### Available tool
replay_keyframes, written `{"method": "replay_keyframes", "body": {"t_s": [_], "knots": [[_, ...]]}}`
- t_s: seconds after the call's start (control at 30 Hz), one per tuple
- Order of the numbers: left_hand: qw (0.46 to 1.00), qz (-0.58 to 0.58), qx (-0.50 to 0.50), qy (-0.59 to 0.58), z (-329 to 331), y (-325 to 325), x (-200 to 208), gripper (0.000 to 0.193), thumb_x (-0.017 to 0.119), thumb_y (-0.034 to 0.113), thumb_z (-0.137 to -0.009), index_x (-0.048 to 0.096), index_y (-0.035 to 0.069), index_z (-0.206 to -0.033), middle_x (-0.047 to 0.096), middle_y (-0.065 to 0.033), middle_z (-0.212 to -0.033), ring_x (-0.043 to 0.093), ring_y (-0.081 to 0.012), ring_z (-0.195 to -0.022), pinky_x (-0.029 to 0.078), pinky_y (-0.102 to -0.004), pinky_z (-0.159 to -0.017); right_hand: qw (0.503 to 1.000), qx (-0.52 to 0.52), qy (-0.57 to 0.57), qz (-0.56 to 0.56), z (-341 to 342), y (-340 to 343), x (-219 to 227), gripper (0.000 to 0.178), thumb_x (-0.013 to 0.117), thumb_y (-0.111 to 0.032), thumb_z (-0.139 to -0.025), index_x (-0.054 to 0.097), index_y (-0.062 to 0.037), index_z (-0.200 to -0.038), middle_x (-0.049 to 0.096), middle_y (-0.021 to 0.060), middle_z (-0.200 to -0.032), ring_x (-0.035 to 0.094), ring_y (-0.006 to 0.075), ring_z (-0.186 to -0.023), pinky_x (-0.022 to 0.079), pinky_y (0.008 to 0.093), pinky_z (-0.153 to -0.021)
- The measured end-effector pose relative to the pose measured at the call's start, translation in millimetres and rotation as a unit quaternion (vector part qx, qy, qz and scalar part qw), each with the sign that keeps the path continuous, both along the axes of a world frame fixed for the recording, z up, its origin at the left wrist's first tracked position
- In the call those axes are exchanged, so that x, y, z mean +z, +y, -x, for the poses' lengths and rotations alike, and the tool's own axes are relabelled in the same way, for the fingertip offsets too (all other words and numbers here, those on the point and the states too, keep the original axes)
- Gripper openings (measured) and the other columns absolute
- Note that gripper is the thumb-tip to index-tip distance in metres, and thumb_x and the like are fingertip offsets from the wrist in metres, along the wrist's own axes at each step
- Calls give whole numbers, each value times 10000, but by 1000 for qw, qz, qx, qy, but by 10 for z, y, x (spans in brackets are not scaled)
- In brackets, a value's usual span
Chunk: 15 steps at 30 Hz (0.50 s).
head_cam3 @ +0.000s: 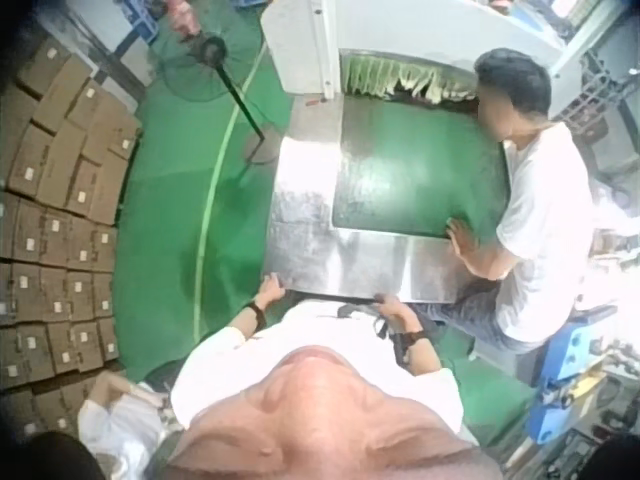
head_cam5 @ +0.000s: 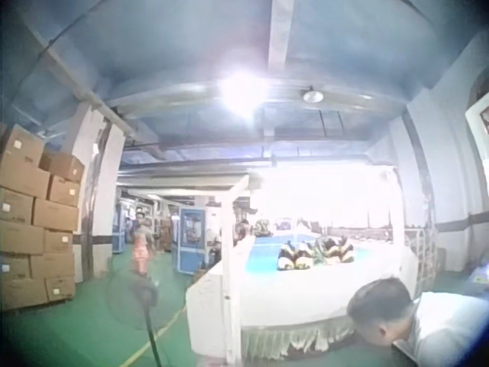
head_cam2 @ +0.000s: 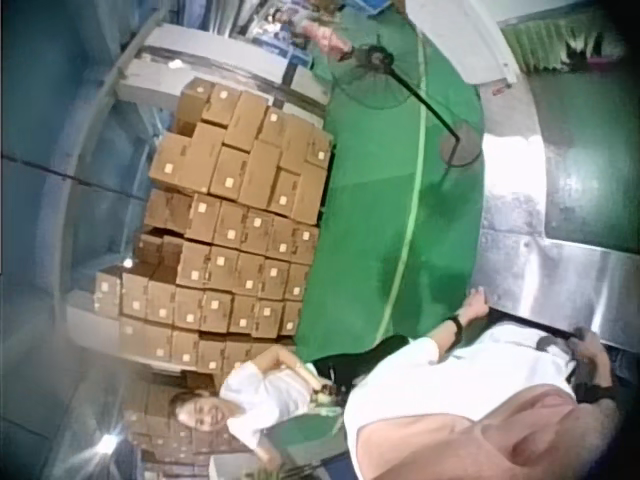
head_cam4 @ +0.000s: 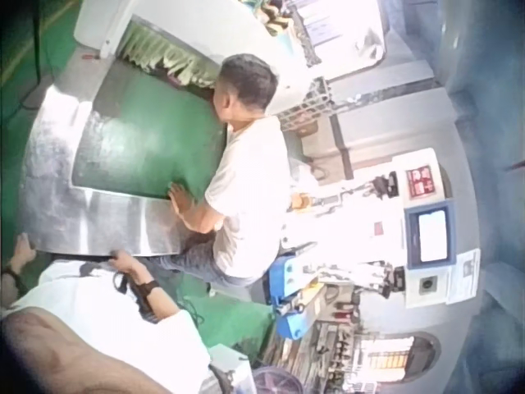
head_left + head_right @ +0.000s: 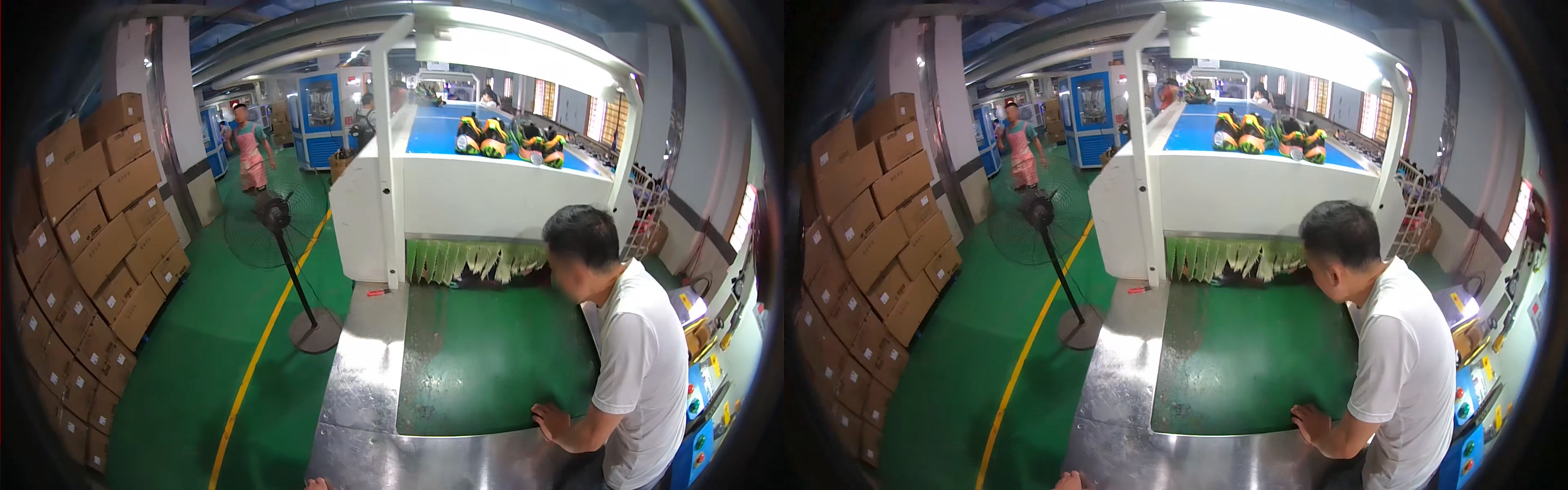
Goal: Inspecting and handling manufactured shoes on a conveyor belt in a factory setting.
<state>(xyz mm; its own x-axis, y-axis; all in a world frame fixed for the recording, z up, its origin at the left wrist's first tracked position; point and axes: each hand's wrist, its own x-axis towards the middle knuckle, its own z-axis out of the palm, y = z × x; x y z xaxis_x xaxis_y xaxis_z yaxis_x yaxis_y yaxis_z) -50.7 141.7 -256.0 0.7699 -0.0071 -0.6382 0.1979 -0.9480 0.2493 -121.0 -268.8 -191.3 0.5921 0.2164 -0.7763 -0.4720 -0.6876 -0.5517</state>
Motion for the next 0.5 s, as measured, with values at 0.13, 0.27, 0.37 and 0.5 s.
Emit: {"method": "replay_keyframes", "body": {"t_s": [0.13, 0.27, 0.37, 0.5], "knots": [[1000, 15, 21, -4, -17, -111, 1, 607, 591, 425, -834, 491, -22, -1232, 535, -312, -1196, 443, -452, -1198, 362, -472, -1027, 998, -56, -29, -13, -95, -348, -2, 512, 605, -263, -814, 554, 23, -1236, 566, 260, -1227, 534, 357, -1165, 439, 401, -966], [996, 71, -15, 47, -250, -138, 24, 566, 577, 412, -859, 491, -1, -1236, 522, -309, -1196, 466, -469, -1136, 383, -507, -982, 988, -18, -154, -2, -219, -498, 18, 463, 560, -283, -832, 579, 15, -1186, 577, 281, -1172, 556, 403, -1083, 460, 433, -913], [990, 87, -97, -47, -643, -102, 162, 401, 640, 366, -764, 623, 23, -972, 664, -186, -943, 623, -358, -917, 501, -415, -793, 973, -12, -229, 4, -359, -375, 157, 417, 511, -286, -865, 586, 20, -1139, 619, 285, -1037, 599, 422, -953, 478, 457, -848], [972, 139, -162, -97, -1310, -4, 634, 347, 599, 303, -785, 597, 4, -961, 617, -222, -960, 592, -380, -927, 483, -446, -791, 977, -37, -208, 32, -511, -43, 511, 400, 518, -276, -867, 590, 18, -1129, 630, 268, -995, 602, 432, -922, 479, 464, -826]]}}
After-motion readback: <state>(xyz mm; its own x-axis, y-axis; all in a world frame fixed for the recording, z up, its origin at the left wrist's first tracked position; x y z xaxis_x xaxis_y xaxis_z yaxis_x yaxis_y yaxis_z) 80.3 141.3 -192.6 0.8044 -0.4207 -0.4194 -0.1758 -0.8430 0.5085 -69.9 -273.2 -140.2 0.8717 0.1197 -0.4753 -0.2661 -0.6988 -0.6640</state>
